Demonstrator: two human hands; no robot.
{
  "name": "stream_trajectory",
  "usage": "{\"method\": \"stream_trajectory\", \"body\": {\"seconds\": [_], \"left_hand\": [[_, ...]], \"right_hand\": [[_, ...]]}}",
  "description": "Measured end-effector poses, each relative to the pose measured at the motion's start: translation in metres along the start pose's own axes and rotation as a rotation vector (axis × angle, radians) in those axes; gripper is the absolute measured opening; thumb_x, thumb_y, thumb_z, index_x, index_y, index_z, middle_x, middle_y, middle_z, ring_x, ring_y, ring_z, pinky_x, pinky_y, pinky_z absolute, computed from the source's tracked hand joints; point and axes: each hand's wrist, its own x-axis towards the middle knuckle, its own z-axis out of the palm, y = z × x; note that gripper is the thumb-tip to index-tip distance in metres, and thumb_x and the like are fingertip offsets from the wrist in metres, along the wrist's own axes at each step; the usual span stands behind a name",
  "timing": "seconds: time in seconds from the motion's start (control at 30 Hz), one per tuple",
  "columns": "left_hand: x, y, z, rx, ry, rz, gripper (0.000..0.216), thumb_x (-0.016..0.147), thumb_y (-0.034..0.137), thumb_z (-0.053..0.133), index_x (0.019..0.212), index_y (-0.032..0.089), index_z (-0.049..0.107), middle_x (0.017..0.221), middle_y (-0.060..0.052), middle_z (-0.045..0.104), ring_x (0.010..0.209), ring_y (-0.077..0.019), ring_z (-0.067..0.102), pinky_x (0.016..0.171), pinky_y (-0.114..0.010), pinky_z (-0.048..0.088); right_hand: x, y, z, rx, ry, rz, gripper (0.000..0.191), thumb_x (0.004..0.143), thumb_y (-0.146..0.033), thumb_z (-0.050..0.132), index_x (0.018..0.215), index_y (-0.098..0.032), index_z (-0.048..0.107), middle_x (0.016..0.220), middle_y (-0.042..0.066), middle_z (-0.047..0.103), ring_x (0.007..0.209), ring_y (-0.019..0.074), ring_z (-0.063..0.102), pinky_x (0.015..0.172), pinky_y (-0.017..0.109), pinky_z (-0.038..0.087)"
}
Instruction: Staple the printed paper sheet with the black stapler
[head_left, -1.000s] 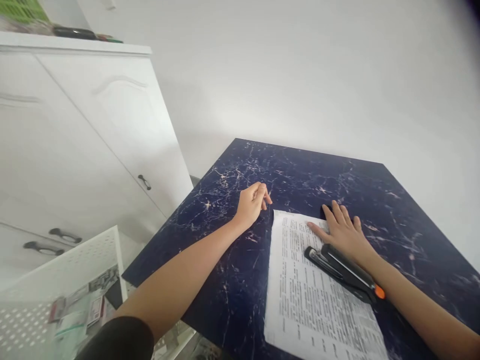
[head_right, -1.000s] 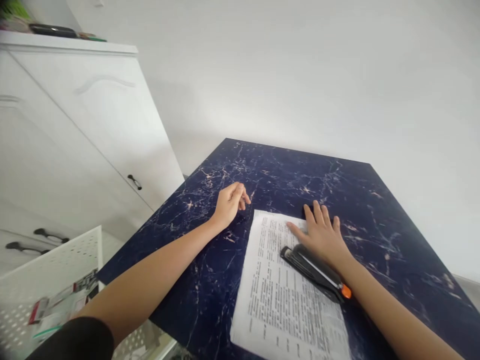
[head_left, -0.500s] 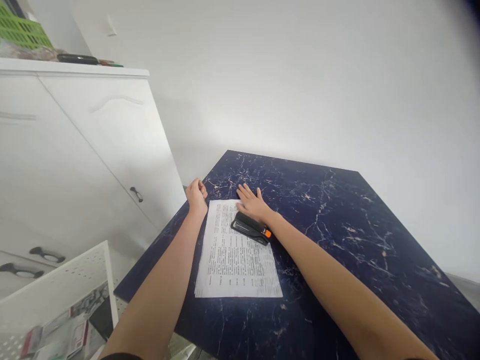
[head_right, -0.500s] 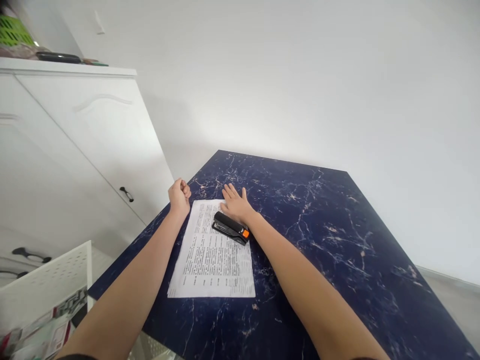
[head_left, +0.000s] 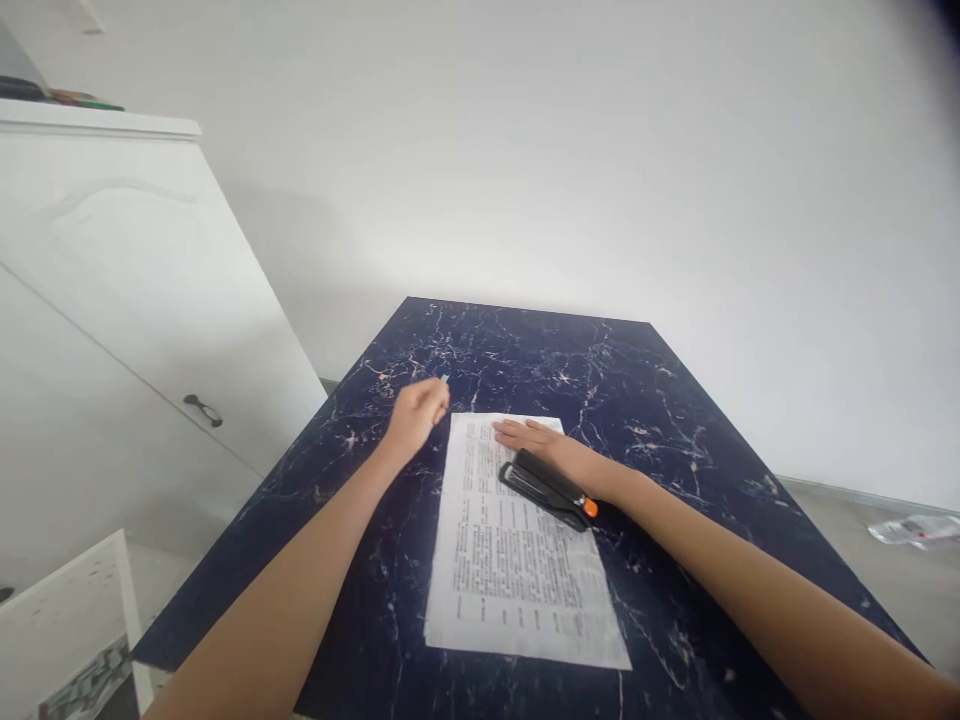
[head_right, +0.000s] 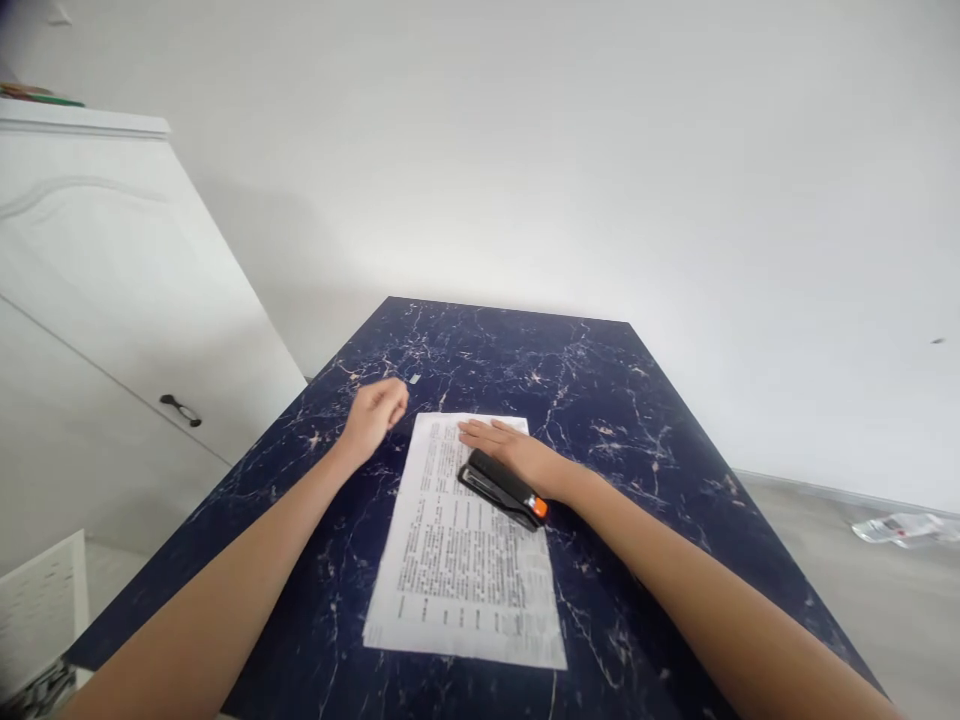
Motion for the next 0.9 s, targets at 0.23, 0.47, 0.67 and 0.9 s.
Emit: {"method": "stream_trajectory", "body": {"seconds": [0.23, 0.47, 0.67, 0.9], "left_hand": [[-0.018, 0.006, 0.045, 0.41, -0.579, 0.13, 0.03, 0.103, 0.033, 0.048, 0.078, 0.02, 0.058, 0.066, 0.0, 0.057, 0.059, -0.0153, 0.05, 0.061, -0.027, 0.034], [-0.013, 0.005, 0.036, 0.397, -0.667, 0.015, 0.031, 0.107, 0.04, 0.04, 0.088, 0.021, 0.057, 0.07, 0.0, 0.056, 0.062, -0.0161, 0.051, 0.063, -0.029, 0.036], [-0.014, 0.014, 0.038, 0.51, -0.772, -0.07, 0.047, 0.08, 0.054, 0.08, 0.11, 0.025, 0.058, 0.088, -0.001, 0.058, 0.076, -0.0198, 0.053, 0.065, -0.029, 0.038], [-0.015, 0.02, 0.041, 0.602, -0.832, -0.034, 0.057, 0.074, 0.058, 0.082, 0.113, 0.026, 0.057, 0.104, -0.004, 0.063, 0.088, -0.0243, 0.061, 0.072, -0.032, 0.042]], "right_hand": [[-0.036, -0.001, -0.015, 0.03, 0.23, 0.136, 0.039, 0.109, -0.033, 0.041, 0.144, -0.025, 0.058, 0.15, 0.008, 0.059, 0.141, 0.0247, 0.053, 0.121, 0.051, 0.039], [-0.078, -0.059, -0.047, -0.003, 0.056, 0.263, 0.034, 0.092, -0.053, 0.071, 0.1, -0.022, 0.061, 0.093, 0.003, 0.066, 0.076, 0.0191, 0.06, 0.064, 0.032, 0.046], [-0.07, -0.059, -0.03, -0.115, 0.13, 0.205, 0.011, 0.092, -0.023, 0.067, 0.093, -0.02, 0.057, 0.093, 0.003, 0.06, 0.08, 0.017, 0.055, 0.066, 0.029, 0.041], [-0.058, -0.04, -0.03, 0.09, 0.186, 0.226, 0.018, 0.092, -0.031, 0.069, 0.104, -0.02, 0.063, 0.1, 0.006, 0.064, 0.092, 0.0225, 0.058, 0.079, 0.035, 0.048]]}}
